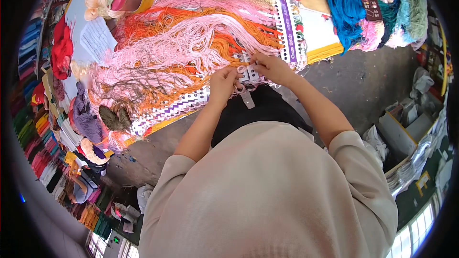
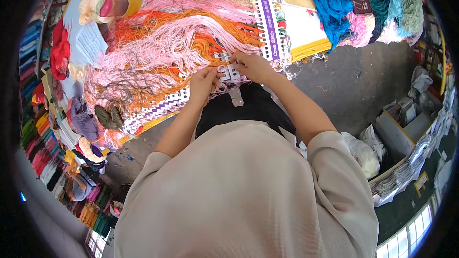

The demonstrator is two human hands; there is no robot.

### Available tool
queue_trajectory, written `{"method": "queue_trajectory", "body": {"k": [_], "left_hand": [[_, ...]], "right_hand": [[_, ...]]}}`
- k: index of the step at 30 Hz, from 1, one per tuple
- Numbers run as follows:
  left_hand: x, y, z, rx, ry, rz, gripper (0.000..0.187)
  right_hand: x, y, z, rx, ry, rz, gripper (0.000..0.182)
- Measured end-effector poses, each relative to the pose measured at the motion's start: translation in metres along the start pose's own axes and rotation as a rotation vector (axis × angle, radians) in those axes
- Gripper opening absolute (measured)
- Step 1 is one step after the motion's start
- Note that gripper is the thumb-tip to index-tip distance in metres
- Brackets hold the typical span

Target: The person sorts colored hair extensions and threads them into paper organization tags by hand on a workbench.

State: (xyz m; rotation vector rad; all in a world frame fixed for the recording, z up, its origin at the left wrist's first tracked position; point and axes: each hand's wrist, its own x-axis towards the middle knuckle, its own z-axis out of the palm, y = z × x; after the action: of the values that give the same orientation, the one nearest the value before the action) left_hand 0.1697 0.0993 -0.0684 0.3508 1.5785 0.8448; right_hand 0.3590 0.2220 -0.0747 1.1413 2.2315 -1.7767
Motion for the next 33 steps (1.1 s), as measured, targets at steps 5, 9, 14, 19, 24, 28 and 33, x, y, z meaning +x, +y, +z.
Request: {"method": "queue_trajectory", "body": {"k": [5, 9, 14, 19, 24, 28, 33], "left_hand": [[0.001, 0.004, 0.014, 0.239, 0.081, 0.078, 0.024], [-0.006, 0.007, 0.023, 0.139, 0.099, 0.117, 0.021], [-0.019, 0.022, 0.023, -0.546, -0.170, -0.091, 0.015], [-0.001, 0.020, 0.043, 0.215, -0.223, -0.026, 0.019], [0.010, -0.008, 0.024, 0.970, 0.003, 0.782, 0.015], [-0.053, 0.031, -0.045, -0.145, -0.186, -0.193, 0.016], [-0.139, 0.004, -0.159, -0.677, -0.151, -0.201, 0.021]], "right_hand": [[-0.002, 0.000, 0.002, 0.026, 0.022, 0.006, 0.021], [-0.003, 0.000, 0.002, 0.023, 0.042, -0.004, 0.022], [-0.004, -0.006, -0.001, 0.057, 0.007, 0.062, 0.027], [-0.002, 0.007, 0.002, 0.335, -0.013, 0.126, 0.035], [-0.005, -0.011, -0.007, -0.019, -0.082, 0.029, 0.039], [-0.005, -0.010, 0.004, -0.171, 0.043, -0.002, 0.040], [-0.005, -0.017, 0.003, -0.141, 0.011, 0.097, 0.038]]}}
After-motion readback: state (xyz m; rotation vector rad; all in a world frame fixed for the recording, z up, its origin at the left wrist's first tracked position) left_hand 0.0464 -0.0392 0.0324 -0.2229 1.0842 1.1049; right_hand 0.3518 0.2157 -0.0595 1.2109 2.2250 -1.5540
